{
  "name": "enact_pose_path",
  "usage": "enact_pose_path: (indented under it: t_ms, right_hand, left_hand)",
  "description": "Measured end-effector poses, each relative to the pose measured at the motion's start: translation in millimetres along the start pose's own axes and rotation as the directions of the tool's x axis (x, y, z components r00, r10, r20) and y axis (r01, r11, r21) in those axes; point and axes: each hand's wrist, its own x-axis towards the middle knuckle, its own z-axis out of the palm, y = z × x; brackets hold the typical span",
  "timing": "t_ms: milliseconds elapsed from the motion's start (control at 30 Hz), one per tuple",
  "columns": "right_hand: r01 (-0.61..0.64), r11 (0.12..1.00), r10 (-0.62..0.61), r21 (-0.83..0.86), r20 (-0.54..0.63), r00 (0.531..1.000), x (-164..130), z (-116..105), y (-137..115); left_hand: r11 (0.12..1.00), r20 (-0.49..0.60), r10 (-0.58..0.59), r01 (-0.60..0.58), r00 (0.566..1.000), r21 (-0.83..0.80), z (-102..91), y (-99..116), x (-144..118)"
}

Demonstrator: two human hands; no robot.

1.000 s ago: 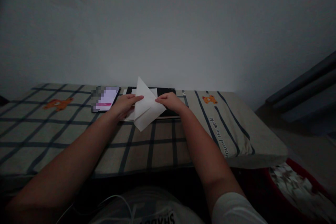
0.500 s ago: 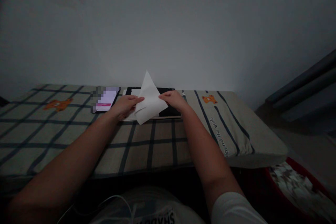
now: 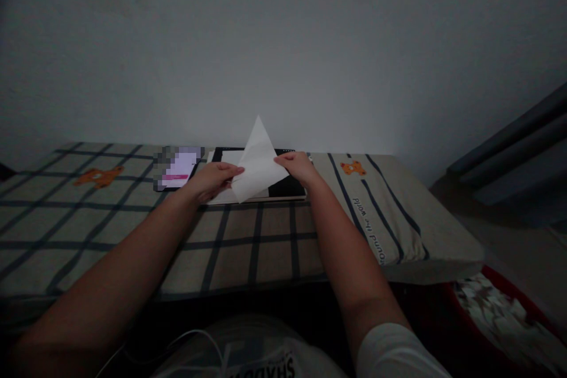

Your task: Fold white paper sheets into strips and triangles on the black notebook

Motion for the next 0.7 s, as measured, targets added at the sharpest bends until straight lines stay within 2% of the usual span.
enact_pose_path:
  t_ms: [67, 200, 400, 533, 700]
  right_hand:
    - [-0.011, 1.0, 0.011, 0.004, -0.006, 1.0, 0.0, -0.1, 0.1]
    - [-0.042, 0.997, 0.045, 0.061, -0.047, 0.998, 0.1, -2.9, -0.4]
    - [-0.043, 0.996, 0.046, 0.075, -0.046, 0.998, 0.3, -6.9, 0.1]
    - [-0.036, 0.997, 0.036, 0.068, 0.009, 0.999, 0.2, -6.2, 1.2]
    - [0.002, 1.0, -0.001, -0.009, 0.12, 0.993, -2.9, 1.9, -0.8]
  left_hand:
    - [1.0, 0.006, -0.009, 0.009, 1.0, 0.001, 0.0, 0.9, -0.3]
    - [0.999, 0.085, -0.049, 0.048, 0.995, 0.021, -1.2, 0.3, 0.2]
    - [0.998, 0.058, -0.045, 0.042, 0.997, 0.046, -2.7, -2.5, 1.4]
    - [0.997, 0.111, -0.058, 0.052, 0.992, 0.06, -2.5, 1.0, -0.5]
    - [1.0, 0.06, -0.001, 0.0, 0.998, 0.019, 0.5, 2.8, -1.4]
